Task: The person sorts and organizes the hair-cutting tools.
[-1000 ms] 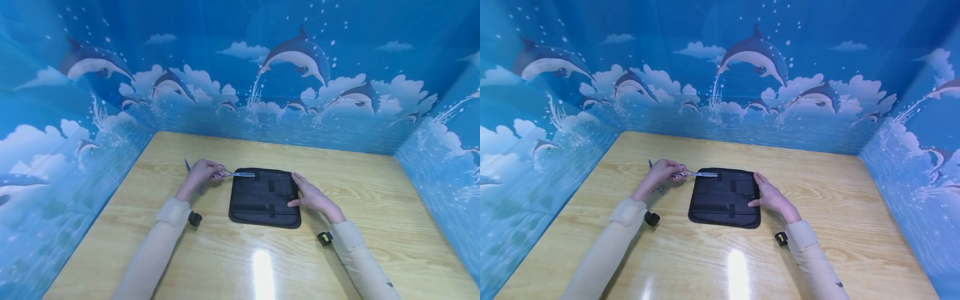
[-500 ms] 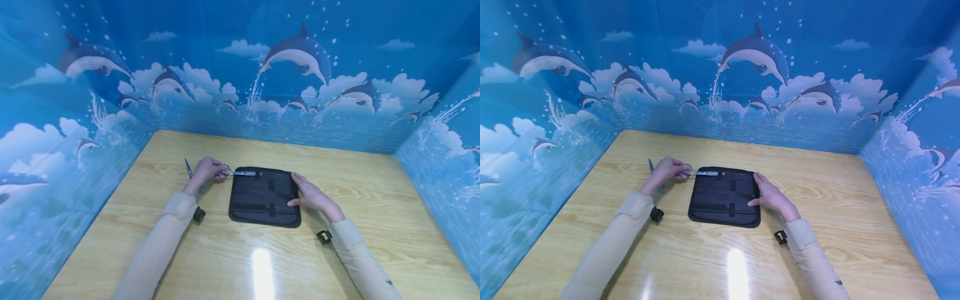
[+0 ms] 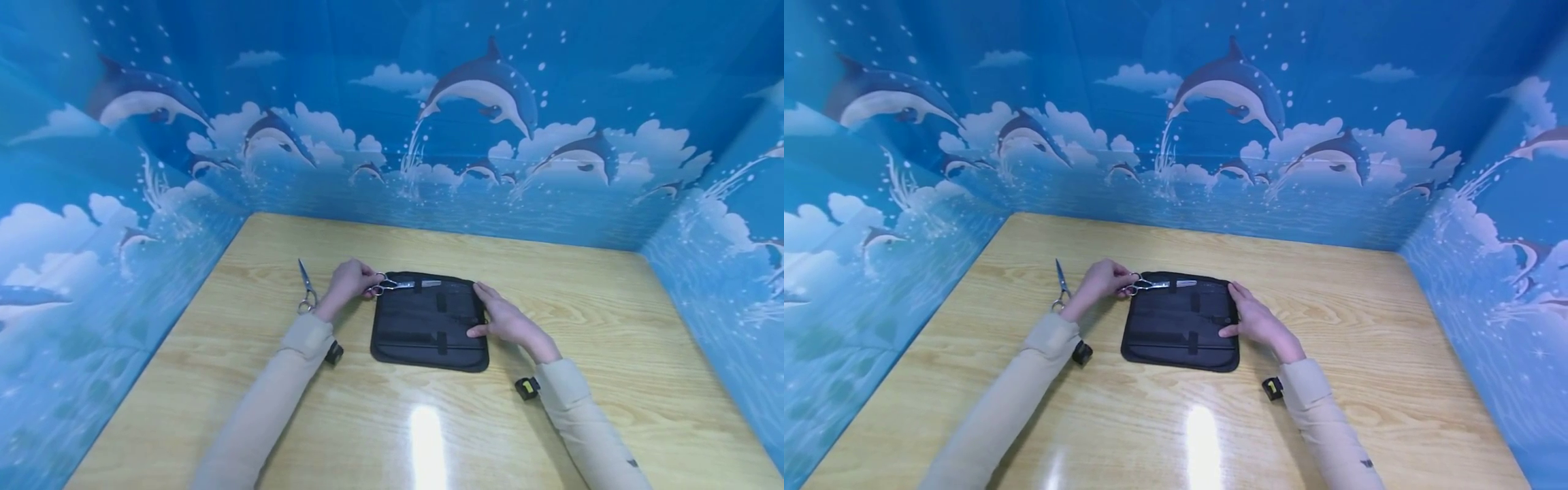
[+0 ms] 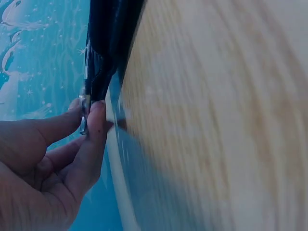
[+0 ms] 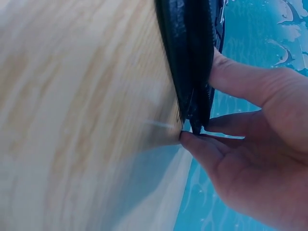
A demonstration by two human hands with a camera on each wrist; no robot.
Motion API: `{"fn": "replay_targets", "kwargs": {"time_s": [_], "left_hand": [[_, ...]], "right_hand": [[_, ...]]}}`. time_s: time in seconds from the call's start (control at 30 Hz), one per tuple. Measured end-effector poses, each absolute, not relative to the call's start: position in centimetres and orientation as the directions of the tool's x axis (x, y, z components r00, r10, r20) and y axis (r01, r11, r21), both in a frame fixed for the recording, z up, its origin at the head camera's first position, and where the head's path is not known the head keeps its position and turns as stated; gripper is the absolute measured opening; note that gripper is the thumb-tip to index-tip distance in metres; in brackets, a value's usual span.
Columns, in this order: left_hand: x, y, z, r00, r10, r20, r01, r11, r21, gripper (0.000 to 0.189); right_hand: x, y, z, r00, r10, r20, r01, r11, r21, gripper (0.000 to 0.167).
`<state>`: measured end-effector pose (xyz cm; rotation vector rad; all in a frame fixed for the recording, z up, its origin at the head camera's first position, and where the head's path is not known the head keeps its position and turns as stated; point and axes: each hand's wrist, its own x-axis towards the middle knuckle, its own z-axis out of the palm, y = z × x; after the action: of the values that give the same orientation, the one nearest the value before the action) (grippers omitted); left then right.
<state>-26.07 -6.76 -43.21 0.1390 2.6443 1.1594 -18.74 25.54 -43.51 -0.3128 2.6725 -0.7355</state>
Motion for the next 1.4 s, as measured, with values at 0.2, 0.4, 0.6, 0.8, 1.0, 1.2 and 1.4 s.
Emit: {"fn": "replay_targets", "kwargs": {"time_s": [0.2, 0.4, 0.6, 0.8, 1.0, 1.2, 1.4], "left_hand": [[-25.6, -7.1, -43.1, -0.953, 0.233, -0.192, 0.012, 0.665, 0.746, 0.046], [-25.4, -6.9, -43.0, -0.941, 0.272, -0.201, 0.023, 0.642, 0.766, 0.058], [-25.7, -6.3, -43.0, -0.951, 0.257, -0.172, 0.041, 0.656, 0.753, 0.06], [-25.9, -5.6, -42.9, -0.947, 0.27, -0.173, 0.079, 0.719, 0.69, 0.059], [-25.8, -4.4, -42.7, -0.954, 0.269, -0.135, 0.122, 0.756, 0.643, 0.058], [-25.7, -3.4, -43.0, -0.953, 0.274, -0.13, 0.143, 0.783, 0.606, 0.055], [-25.6, -3.4, -43.1, -0.956, 0.273, -0.107, 0.168, 0.809, 0.563, 0.051]], "right_hand": [[-18.8, 26.0, -43.8, -0.911, -0.308, -0.274, -0.114, 0.826, -0.552, 0.104], [-18.8, 26.2, -43.5, -0.911, -0.304, -0.277, -0.113, 0.834, -0.54, 0.103], [-18.9, 26.1, -43.5, -0.909, -0.303, -0.285, -0.112, 0.838, -0.534, 0.104], [-18.9, 25.8, -43.4, -0.909, -0.302, -0.288, -0.112, 0.841, -0.529, 0.104], [-18.9, 25.7, -43.2, -0.911, -0.29, -0.293, -0.105, 0.85, -0.516, 0.103], [-19.0, 25.4, -43.2, -0.909, -0.29, -0.298, -0.105, 0.854, -0.509, 0.103], [-19.0, 25.2, -43.3, -0.91, -0.291, -0.294, -0.105, 0.85, -0.517, 0.104]]}}
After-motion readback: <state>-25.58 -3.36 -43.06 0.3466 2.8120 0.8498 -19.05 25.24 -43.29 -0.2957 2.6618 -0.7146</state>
